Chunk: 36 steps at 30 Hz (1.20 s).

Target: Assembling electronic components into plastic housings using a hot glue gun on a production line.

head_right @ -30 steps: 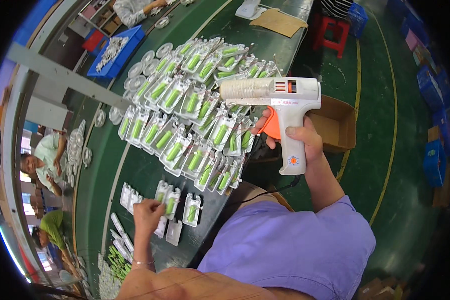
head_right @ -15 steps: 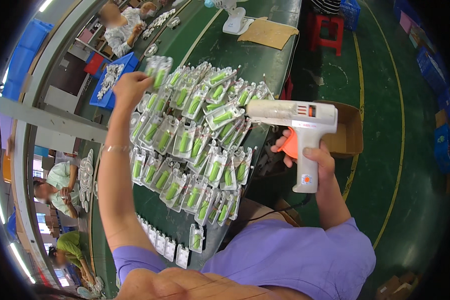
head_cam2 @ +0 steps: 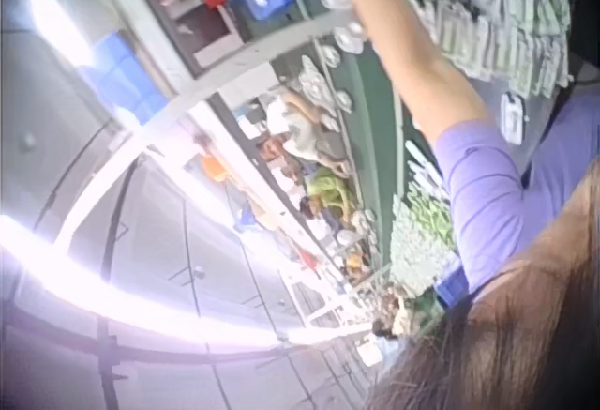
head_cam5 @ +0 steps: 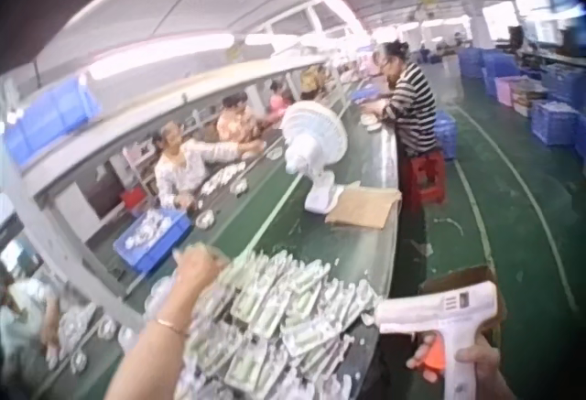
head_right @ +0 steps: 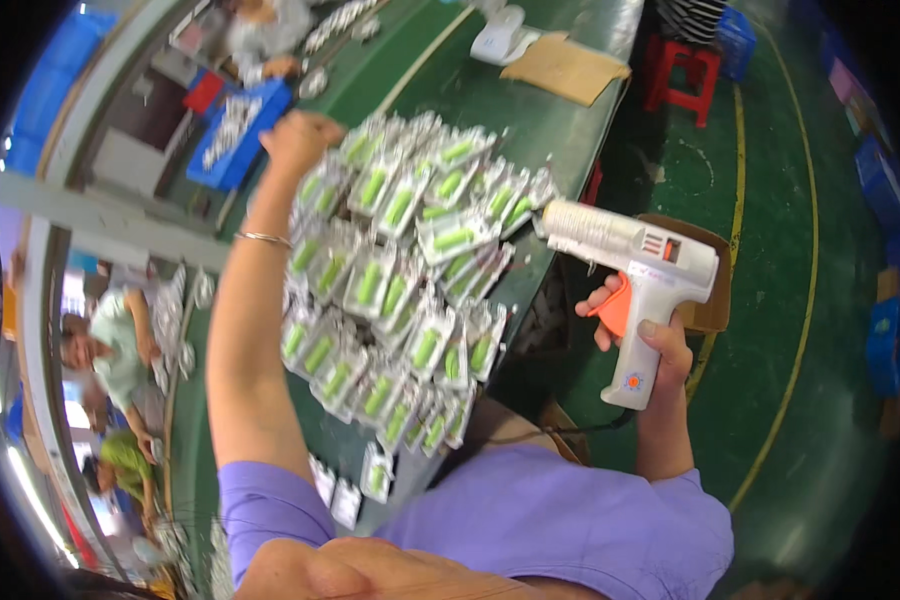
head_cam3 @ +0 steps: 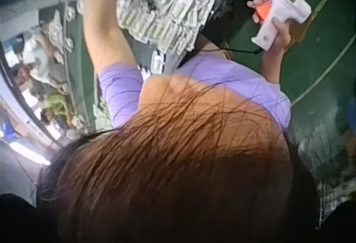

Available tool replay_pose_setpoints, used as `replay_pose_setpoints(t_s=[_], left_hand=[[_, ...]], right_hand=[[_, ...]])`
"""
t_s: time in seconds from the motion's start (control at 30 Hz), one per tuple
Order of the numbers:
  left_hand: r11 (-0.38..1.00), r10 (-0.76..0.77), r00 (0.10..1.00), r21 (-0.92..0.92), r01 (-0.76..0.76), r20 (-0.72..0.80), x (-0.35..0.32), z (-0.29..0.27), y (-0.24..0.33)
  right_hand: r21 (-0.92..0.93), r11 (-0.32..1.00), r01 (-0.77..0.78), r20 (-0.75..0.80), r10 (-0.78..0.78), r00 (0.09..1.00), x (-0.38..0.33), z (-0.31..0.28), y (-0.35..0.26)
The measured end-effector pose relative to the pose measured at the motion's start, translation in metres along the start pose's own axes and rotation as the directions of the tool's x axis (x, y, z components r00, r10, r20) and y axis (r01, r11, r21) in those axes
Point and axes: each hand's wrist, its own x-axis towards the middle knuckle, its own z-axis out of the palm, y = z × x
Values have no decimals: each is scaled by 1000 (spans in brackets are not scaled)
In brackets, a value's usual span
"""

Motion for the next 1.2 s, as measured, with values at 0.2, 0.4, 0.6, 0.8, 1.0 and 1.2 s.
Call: replay_pose_setpoints(t_s=[0.2, 0.4, 0.6, 0.8, 1.0, 1.2], left_hand=[[906, 31, 970, -404, -130, -243, -165, -116, -83], [891, -145, 978, -410, 195, 149, -398, -117, -60], [894, -292, 917, -263, 363, 271, -481, -69, 3], [869, -328, 920, -314, 383, 217, -499, -34, 3], [837, -346, 932, -414, 357, 104, -476, -70, -27], [935, -221, 961, -318, 159, -168, -383, -107, -50]], right_hand=[[94, 995, -24, 156, 9, 988, -2, -11, 9], [190, 977, -92, 454, -5, 891, 7, 12, 19], [7, 984, -180, 512, 151, 846, -8, 68, 26], [26, 989, -147, 502, 114, 857, -19, 92, 18], [72, 993, -96, 463, 52, 885, -21, 78, 11], [100, 991, -93, 496, 31, 868, -12, 67, 16]])
